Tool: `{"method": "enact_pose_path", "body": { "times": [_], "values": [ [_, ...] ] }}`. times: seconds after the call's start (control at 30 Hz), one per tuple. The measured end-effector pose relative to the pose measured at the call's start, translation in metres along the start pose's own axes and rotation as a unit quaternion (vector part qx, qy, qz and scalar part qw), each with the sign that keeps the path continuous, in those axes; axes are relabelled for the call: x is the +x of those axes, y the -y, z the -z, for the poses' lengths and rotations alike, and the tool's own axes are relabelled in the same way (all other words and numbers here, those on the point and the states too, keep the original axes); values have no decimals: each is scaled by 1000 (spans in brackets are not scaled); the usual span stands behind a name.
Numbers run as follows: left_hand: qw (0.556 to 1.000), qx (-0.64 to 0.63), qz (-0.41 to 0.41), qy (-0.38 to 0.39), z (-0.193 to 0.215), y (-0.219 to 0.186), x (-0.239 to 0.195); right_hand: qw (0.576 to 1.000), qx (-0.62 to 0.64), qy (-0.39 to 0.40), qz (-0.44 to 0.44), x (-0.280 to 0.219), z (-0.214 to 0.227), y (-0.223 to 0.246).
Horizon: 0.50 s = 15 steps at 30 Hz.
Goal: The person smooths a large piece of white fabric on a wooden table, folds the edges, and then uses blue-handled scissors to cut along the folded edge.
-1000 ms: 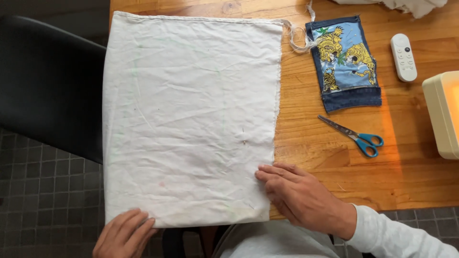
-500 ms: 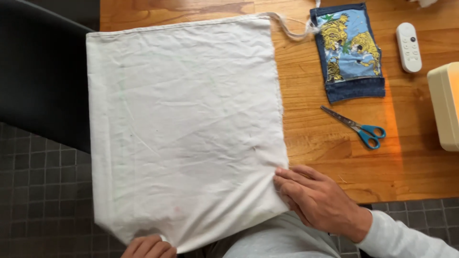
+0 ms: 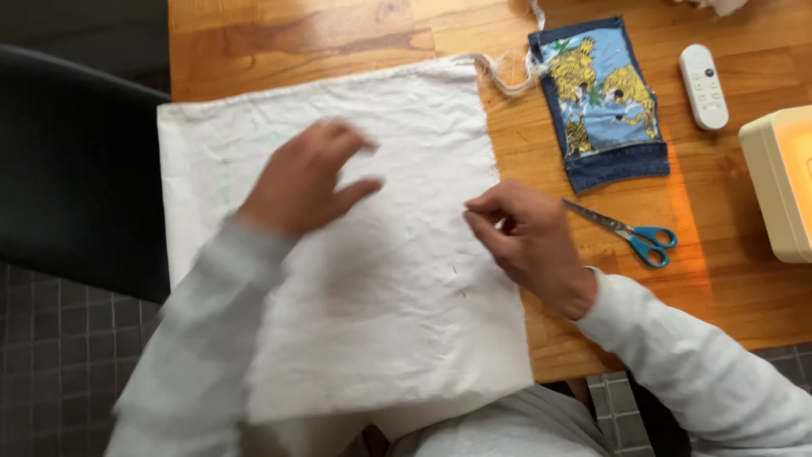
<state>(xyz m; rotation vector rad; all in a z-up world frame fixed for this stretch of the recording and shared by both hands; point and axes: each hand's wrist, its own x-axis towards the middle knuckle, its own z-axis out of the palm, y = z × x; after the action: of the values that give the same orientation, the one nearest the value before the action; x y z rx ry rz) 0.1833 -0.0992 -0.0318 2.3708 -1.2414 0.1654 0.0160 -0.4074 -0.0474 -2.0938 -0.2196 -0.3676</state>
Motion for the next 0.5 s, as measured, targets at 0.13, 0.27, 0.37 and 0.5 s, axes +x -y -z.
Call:
{"method": "enact_pose_path", "body": {
  "times": [0.13,0.27,0.37,0.5],
  "values": [
    [988,26,93,119,-54,50,116,999,-10,-18,-25,15,-30,-21],
    [942,158,178,238,-84,55,180,999,-16,-29,-19,18,-32,-19],
    [936,123,179,276,-76,51,194,999,-6,-37,-25,21,-33,-19],
    [950,96,150,257,-109,80,197,993,-6,-69,-95,25,-38,-28]
  ]
}}
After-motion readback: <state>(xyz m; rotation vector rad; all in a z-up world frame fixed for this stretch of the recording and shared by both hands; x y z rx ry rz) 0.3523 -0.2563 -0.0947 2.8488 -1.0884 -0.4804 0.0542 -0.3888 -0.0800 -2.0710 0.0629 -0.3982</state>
